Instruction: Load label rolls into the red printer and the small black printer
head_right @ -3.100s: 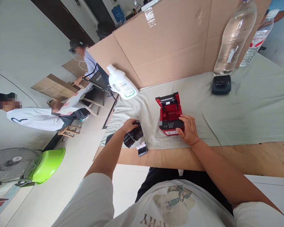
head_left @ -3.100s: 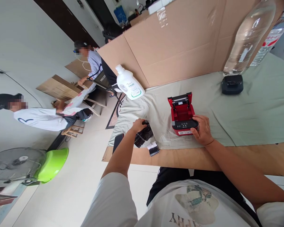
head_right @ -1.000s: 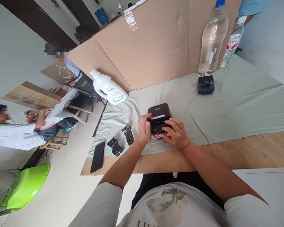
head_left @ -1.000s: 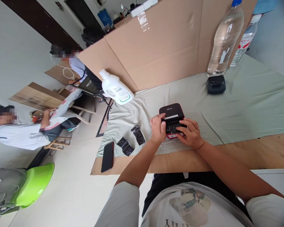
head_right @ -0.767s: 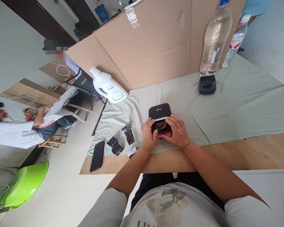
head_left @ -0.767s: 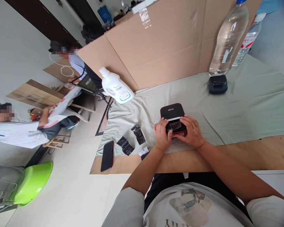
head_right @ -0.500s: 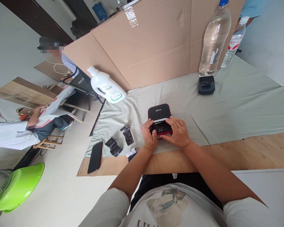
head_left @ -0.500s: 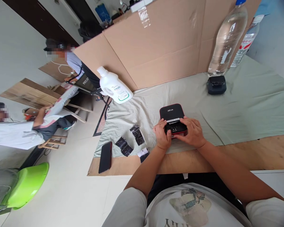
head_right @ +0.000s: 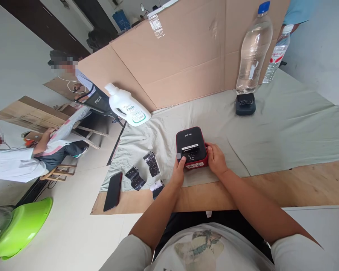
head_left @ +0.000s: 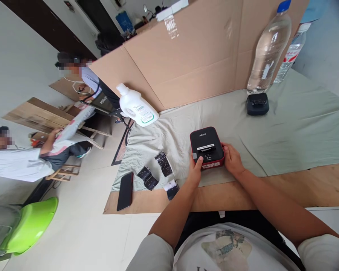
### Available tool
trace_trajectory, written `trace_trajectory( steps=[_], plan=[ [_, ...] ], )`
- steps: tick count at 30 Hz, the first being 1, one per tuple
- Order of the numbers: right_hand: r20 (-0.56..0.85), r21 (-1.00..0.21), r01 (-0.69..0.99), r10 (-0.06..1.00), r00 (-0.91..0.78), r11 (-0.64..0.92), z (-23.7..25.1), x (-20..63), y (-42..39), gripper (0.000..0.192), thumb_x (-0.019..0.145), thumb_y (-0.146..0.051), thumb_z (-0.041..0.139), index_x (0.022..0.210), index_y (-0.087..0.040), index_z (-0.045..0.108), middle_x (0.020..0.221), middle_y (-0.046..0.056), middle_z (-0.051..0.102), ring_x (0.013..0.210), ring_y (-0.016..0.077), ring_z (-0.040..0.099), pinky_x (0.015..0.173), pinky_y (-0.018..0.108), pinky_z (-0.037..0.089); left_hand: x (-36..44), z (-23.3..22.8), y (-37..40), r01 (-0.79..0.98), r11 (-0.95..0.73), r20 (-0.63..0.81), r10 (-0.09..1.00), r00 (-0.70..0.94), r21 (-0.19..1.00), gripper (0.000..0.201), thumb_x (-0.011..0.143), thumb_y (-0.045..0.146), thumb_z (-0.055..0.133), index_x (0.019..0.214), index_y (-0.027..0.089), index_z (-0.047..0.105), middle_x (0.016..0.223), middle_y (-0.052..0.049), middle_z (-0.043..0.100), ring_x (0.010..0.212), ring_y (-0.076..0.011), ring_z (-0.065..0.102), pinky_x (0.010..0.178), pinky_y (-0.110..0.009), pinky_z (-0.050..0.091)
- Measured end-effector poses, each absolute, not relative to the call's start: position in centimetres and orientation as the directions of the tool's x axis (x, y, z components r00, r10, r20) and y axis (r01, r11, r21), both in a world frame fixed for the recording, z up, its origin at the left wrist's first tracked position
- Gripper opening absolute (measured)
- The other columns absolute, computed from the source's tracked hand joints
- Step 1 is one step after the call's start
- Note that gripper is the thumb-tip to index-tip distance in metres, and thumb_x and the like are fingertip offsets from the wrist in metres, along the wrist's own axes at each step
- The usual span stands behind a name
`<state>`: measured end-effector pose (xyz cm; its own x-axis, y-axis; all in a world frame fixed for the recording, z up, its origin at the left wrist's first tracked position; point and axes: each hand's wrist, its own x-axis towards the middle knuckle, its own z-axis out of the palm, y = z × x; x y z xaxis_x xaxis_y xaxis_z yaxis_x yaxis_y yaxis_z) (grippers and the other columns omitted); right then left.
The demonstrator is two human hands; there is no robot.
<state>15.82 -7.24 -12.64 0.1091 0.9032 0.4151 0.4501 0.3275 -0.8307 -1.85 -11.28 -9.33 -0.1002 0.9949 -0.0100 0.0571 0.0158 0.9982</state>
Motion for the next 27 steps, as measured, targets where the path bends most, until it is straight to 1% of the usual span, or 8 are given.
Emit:
trace_trajectory(
  steps=[4,6,9,11,13,16,19,27],
  plan=[
    [0.440,-0.816,0.442,0.896,0.057,0.372,-12.7,15.7,-7.6,0.051,0.104,-0.047,0.023,0.120,-0.021,0.064,0.112,0.012,0.073,0.105,0.0246,0.068,0.093,0.043,0.055,-2.5,-7.9,-11.2,-0.083,0.028,-0.035,0.996,-0.085,0.996,0.075,0.079,0.046,0.072,0.146,0.031,0.042,0.153,-0.003,0.048,0.144,-0.0248,0.042,0.118,-0.041,0.036],
    [0.469,-0.794,0.430,0.883,-0.014,0.429,-12.7,15.6,-7.9,0.047,0.103,-0.045,0.028,0.130,-0.021,0.060,0.118,0.012,0.072,0.108,0.0242,0.068,0.094,0.042,0.056,-3.6,-7.3,-10.0,-0.169,0.028,-0.048,0.992,-0.118,0.985,0.081,0.071,0.039,0.078,0.144,0.030,0.045,0.148,-0.004,0.054,0.137,-0.0263,0.050,0.112,-0.041,0.043],
    [0.483,-0.761,0.397,0.857,-0.182,0.513,-12.9,15.4,-8.0,0.048,0.101,-0.043,0.038,0.144,-0.023,0.048,0.128,0.012,0.067,0.108,0.0233,0.069,0.091,0.042,0.058,-6.3,-6.4,-6.5,-0.353,0.109,-0.170,0.974,-0.147,0.929,0.059,0.068,0.038,0.074,0.123,0.021,0.061,0.116,-0.007,0.072,0.113,-0.0290,0.067,0.096,-0.043,0.053],
    [0.439,-0.767,0.394,0.862,-0.253,0.507,-13.1,15.2,-7.9,0.049,0.100,-0.043,0.042,0.145,-0.025,0.046,0.126,0.012,0.067,0.104,0.0230,0.070,0.084,0.042,0.061,-8.5,-5.8,-3.1,-0.474,0.177,-0.285,0.944,-0.166,0.863,0.038,0.069,0.038,0.070,0.100,0.017,0.067,0.092,-0.007,0.075,0.099,-0.0296,0.071,0.089,-0.043,0.056],
    [0.372,-0.789,0.415,0.890,-0.263,0.453,-13.3,15.2,-7.8,0.047,0.099,-0.043,0.044,0.142,-0.025,0.049,0.119,0.012,0.069,0.100,0.0232,0.071,0.076,0.039,0.062,-10.9,-5.2,0.6,-0.548,0.168,-0.349,0.905,-0.244,0.819,0.025,0.072,0.035,0.066,0.088,0.016,0.066,0.078,-0.005,0.073,0.089,-0.0275,0.072,0.085,-0.043,0.056],
    [0.290,-0.816,0.443,0.925,-0.244,0.372,-13.3,15.1,-7.7,0.042,0.097,-0.043,0.047,0.135,-0.025,0.055,0.112,0.011,0.071,0.096,0.0232,0.071,0.068,0.037,0.063,-14.6,-4.2,5.9,-0.543,0.038,-0.323,0.837,-0.441,0.839,0.013,0.079,0.028,0.062,0.087,0.017,0.064,0.072,-0.001,0.070,0.076,-0.0217,0.070,0.083,-0.040,0.057],
    [0.264,-0.819,0.447,0.928,-0.263,0.359,-12.9,15.1,-7.8,0.039,0.095,-0.040,0.050,0.131,-0.025,0.057,0.114,0.011,0.071,0.096,0.0232,0.072,0.061,0.033,0.062,-18.2,-3.5,9.8,-0.490,-0.015,-0.305,0.766,-0.565,0.872,0.011,0.084,0.025,0.058,0.091,0.017,0.062,0.071,0.000,0.068,0.068,-0.0188,0.067,0.080,-0.039,0.057],
    [0.308,-0.766,0.488,0.905,-0.294,0.419,-12.5,15.0,-7.9,0.031,0.093,-0.030,0.054,0.123,-0.026,0.061,0.110,0.009,0.072,0.095,0.0225,0.072,0.066,0.035,0.062,-23.4,-4.2,12.6,-0.330,0.016,-0.246,0.702,-0.668,0.944,0.019,0.092,0.029,0.044,0.095,0.016,0.058,0.079,-0.004,0.065,0.076,-0.0205,0.067,0.081,-0.040,0.056]
  ],
)
